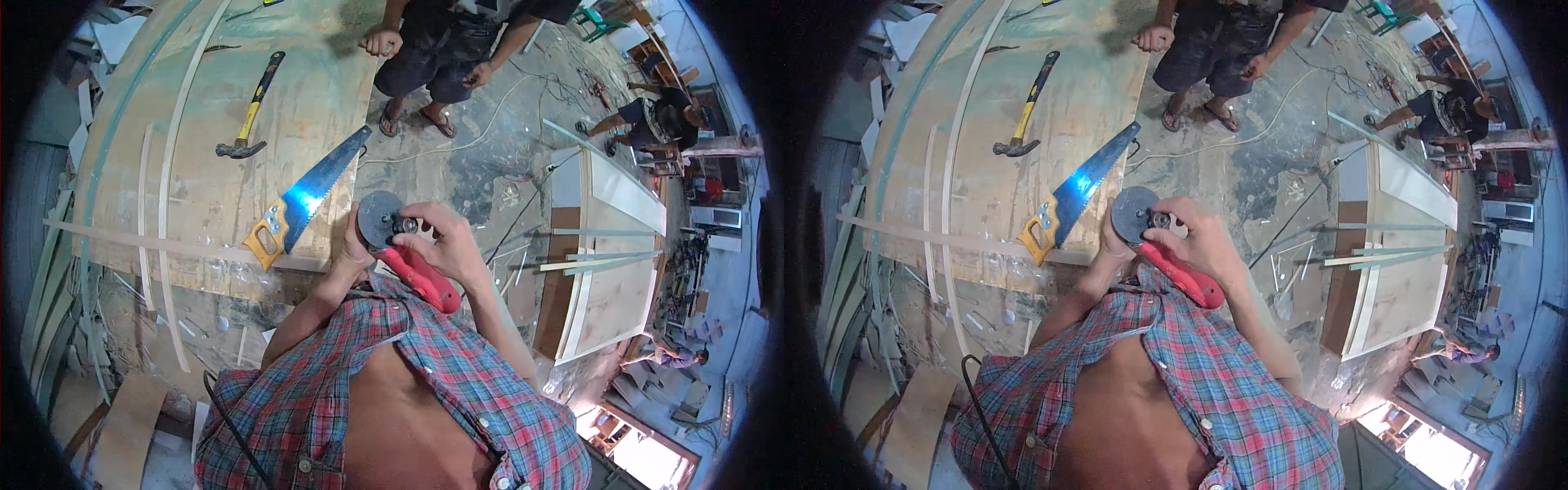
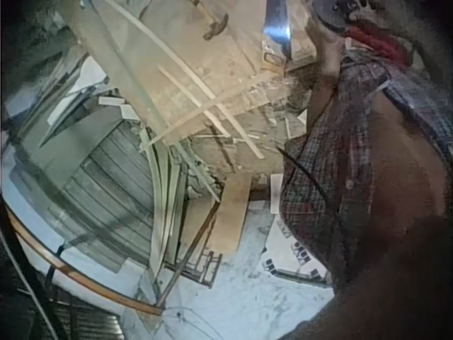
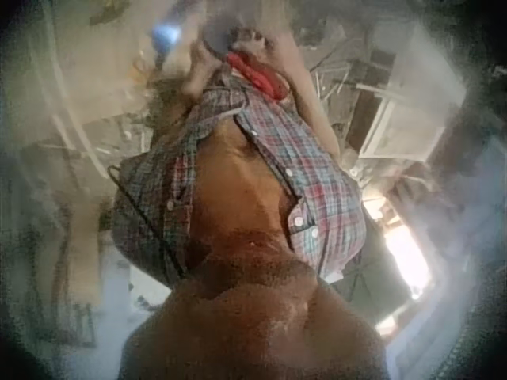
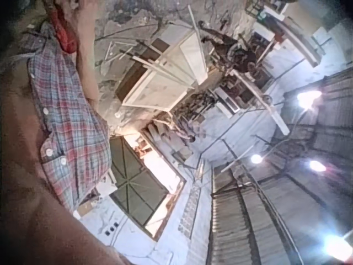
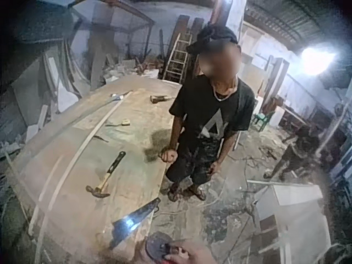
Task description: The person assembles a red angle grinder by attaching a grinding disc and tightening the nut. They then pick up a hand saw and use it to cut a small wooden strip on a workbench. The task involves tool preparation and manual cutting in a workshop environment.
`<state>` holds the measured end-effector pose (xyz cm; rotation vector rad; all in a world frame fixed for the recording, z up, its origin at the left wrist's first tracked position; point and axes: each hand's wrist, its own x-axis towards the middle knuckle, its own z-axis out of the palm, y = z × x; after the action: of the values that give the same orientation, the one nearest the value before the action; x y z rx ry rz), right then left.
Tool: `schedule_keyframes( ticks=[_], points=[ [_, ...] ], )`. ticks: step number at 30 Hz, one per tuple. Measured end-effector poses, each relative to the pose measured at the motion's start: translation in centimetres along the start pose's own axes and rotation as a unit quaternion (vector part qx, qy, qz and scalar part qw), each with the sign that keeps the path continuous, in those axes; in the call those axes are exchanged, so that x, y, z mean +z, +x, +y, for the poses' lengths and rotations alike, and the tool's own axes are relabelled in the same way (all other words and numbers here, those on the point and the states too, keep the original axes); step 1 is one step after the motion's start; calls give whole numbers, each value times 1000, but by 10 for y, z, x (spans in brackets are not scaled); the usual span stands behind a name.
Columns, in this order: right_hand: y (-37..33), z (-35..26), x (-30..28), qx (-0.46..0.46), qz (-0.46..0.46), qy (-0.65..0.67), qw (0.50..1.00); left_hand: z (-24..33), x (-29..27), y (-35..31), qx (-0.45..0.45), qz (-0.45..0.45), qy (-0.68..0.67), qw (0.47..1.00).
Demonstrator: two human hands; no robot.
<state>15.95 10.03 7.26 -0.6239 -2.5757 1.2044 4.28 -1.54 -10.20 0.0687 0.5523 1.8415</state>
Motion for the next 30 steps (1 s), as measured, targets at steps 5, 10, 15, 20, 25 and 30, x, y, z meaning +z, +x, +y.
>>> schedule_keyframes(
  ticks=[5,10,15,20,25,30],
  points=[
    [11,-7,5,-17,4,13,1000,1,1,3,7,-43,-11,999],
    [20,-7,8,-7,-17,23,1000,5,19,3,26,-54,12,998],
    [24,-5,8,-17,-37,2,999,1,17,3,35,-44,-1,998],
    [25,-4,8,-8,-46,16,999,-3,12,6,47,-30,-6,998],
    [22,-1,7,6,-43,33,999,-1,13,6,52,-33,6,998],
    [21,2,4,-23,-41,-12,999,2,16,5,50,-13,12,999]
  ],
)
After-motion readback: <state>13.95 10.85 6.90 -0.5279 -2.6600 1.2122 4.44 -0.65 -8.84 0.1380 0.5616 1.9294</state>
